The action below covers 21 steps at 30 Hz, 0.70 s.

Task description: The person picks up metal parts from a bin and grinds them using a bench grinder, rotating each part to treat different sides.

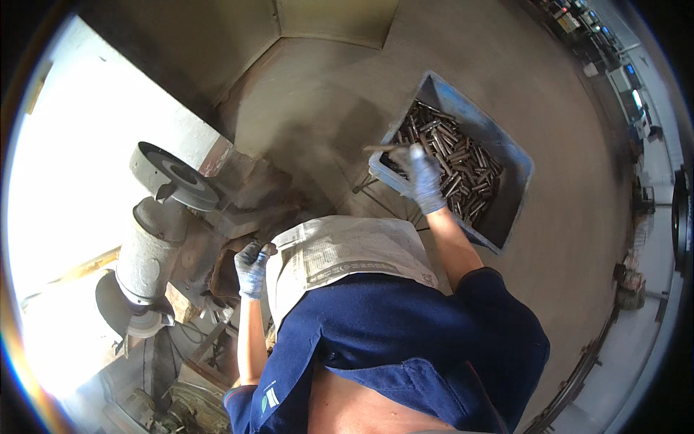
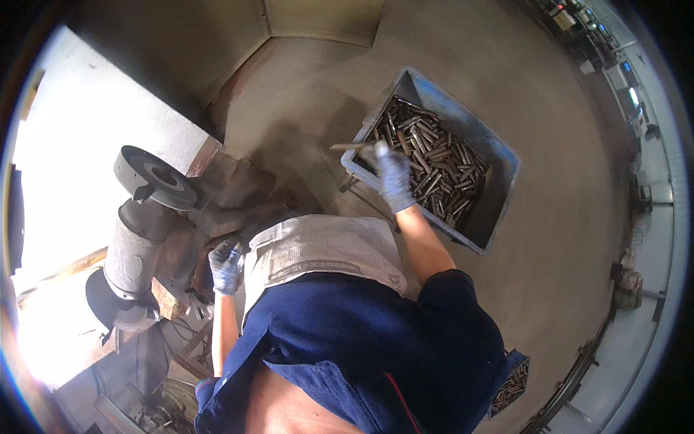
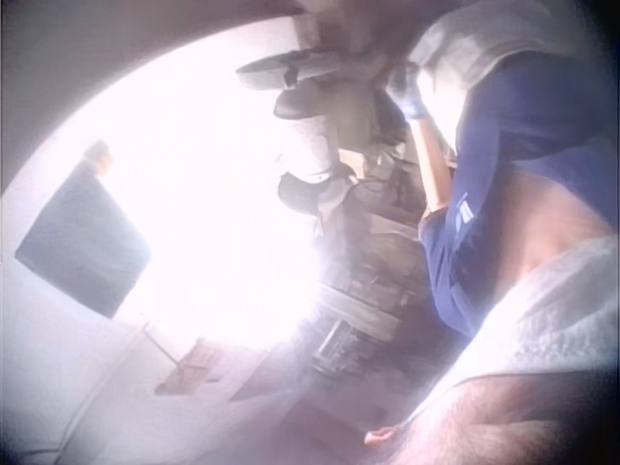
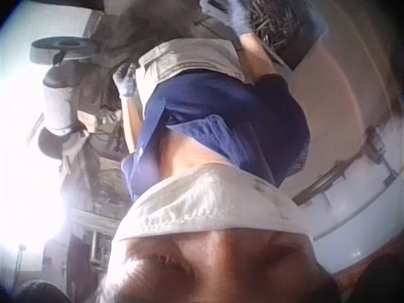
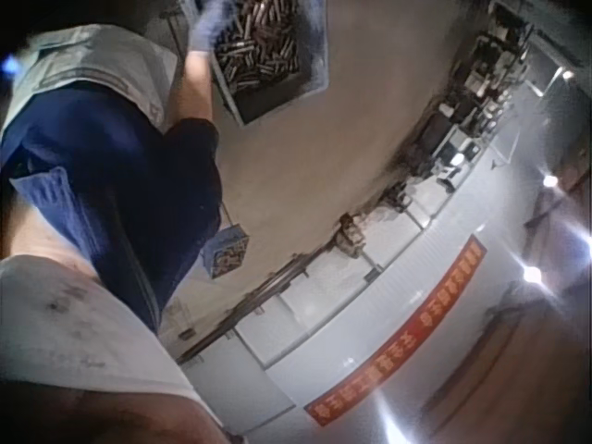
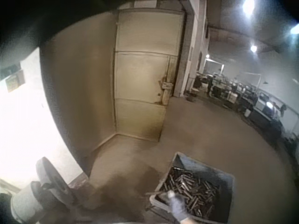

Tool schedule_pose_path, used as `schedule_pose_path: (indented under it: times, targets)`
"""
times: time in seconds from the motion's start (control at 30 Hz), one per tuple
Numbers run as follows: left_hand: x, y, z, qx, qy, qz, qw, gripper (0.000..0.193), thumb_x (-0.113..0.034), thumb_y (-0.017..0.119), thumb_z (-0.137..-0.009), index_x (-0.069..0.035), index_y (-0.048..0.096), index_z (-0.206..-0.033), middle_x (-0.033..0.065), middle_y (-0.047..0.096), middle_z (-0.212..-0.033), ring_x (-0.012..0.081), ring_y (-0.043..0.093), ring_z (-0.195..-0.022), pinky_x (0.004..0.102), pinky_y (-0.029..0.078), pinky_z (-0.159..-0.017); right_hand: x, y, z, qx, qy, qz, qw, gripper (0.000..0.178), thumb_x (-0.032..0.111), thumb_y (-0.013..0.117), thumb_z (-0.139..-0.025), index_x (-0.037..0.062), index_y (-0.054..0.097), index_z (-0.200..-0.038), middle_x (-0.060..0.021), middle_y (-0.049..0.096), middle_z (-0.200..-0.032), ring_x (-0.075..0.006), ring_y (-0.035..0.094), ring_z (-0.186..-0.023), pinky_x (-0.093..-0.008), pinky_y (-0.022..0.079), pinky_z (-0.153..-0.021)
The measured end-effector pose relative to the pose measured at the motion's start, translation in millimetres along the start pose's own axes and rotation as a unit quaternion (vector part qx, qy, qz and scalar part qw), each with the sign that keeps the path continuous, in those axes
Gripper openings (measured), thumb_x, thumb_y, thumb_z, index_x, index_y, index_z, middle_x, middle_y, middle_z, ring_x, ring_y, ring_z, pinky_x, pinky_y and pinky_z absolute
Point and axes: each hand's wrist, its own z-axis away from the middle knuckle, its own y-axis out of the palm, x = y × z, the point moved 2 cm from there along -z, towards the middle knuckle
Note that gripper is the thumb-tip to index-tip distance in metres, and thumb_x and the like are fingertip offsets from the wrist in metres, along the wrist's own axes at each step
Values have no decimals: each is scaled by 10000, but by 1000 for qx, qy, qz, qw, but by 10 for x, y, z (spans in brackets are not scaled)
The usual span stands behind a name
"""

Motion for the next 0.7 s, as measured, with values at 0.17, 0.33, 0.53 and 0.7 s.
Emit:
schedule_pose_path:
  times: [0.17, 0.33, 0.53, 0.7]
  targets:
    - [203, 20, -128, 41, 33, 4, 999, 79, -27, 622, -834, 48, 643, -848, 66, 670, -770, 79, 588, -700, 231, 468, -666, 168, -444, -209, -101, -97, -148, 979, 540, 364, 621, -861, -43, 483, -1187, -158, 506, -1229, -262, 531, -1101, -402, 446, -952]
    - [524, -102, -124, 17, 42, 26, 999, 74, -17, 619, -837, 51, 642, -855, 51, 660, -770, 85, 594, -711, 222, 470, -659, -218, 458, 51, 54, 5, 73, 996, 240, 264, 616, -862, 39, 677, -919, -42, 671, -830, -139, 625, -780, -278, 500, -709]
    - [580, -410, 362, -58, 54, -136, 988, 246, -126, 628, -818, 46, 633, -995, 139, 667, -833, 198, 641, -776, 295, 495, -727, -713, 1404, 361, 368, -28, 210, 905, 199, 134, 608, -865, -10, 661, -991, -86, 667, -927, -122, 593, -860, -251, 471, -765]
    - [482, -511, 1094, -224, -3, -164, 961, 278, -210, 599, -788, 32, 651, -917, 175, 654, -813, 257, 605, -723, 374, 477, -703, -919, 1633, 684, 533, 71, 273, 798, 245, 171, 570, -903, -35, 647, -1011, -104, 654, -979, -158, 624, -857, -276, 504, -774]
